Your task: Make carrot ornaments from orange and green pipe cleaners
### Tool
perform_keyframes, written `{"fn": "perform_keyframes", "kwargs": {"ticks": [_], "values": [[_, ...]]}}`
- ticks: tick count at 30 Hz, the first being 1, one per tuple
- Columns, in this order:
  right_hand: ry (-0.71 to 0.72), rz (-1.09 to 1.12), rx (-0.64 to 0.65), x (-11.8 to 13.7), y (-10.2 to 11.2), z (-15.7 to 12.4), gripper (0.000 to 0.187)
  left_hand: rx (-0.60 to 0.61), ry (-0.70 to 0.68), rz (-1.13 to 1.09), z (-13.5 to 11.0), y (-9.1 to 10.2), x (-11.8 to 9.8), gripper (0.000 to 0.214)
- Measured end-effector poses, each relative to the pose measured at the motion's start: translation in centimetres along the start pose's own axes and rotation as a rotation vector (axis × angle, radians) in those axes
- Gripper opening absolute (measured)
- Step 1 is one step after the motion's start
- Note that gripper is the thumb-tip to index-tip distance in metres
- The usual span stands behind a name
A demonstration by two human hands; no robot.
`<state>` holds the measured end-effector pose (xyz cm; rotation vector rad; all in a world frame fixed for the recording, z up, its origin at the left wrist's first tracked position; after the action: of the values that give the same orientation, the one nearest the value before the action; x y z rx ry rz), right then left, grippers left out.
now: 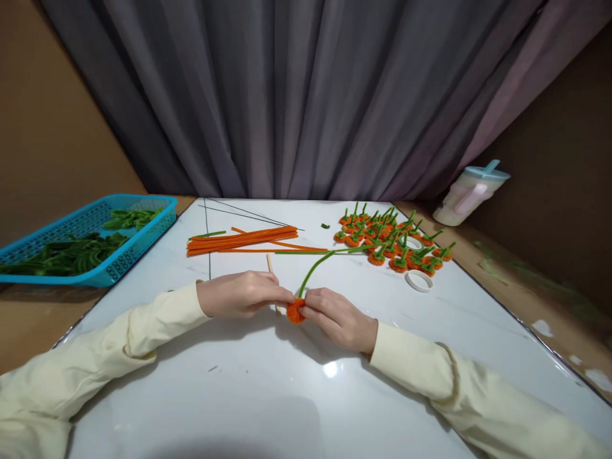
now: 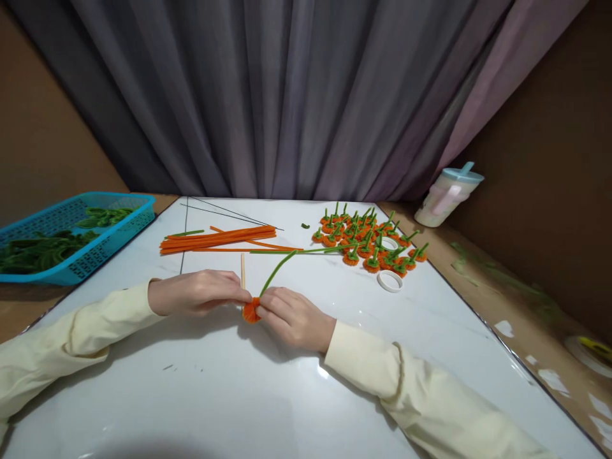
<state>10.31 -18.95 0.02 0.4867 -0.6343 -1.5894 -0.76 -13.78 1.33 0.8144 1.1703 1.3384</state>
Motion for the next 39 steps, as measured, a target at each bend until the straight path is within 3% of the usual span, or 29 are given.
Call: {"fn": "perform_keyframes", "kwargs": {"ticks": [11,16,24,31,36,39], "values": [[0.036,-0.001,0.021,0.4,0.0,0.1,0.019,-0.002,0.032,0.021,0.0,-0.5,-0.3,0.023],[0.028,0.021,0.008,0.1,0.2,0.1,0.019,-0.082,0.002,0.167,0.0,-0.6,-0.9,0.023],[-0.134,0.189,-0.016,-1.1,-0.1,-0.6,0.025,-0.120,-0.080,0.382,0.2,-0.2,-2.1,0.021],[-0.431,0.390,-0.220,-3.5,0.8,-1.2,0.031,-0.140,-0.168,0.581,-0.1,0.0,-1.7,0.028],[-0.489,0.458,-0.219,-3.8,0.6,-1.4,0.024,-0.137,-0.189,0.625,-0.2,0.0,-1.5,0.028],[-0.453,0.467,-0.185,-3.5,0.5,-1.3,0.024,-0.161,-0.191,0.623,-0.3,0.0,-1.4,0.027]]}}
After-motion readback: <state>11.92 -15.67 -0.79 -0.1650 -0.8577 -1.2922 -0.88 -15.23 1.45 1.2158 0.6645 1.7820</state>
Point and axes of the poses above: each hand's wrist, its own z-axis towards the middle knuckle, its own y-axis out of the back of the hand, x = y × z, the point moved 7 cm from there along z, towards the middle knuckle, and after that the axes turned 14 degrees about z, right-handed, at the moved point
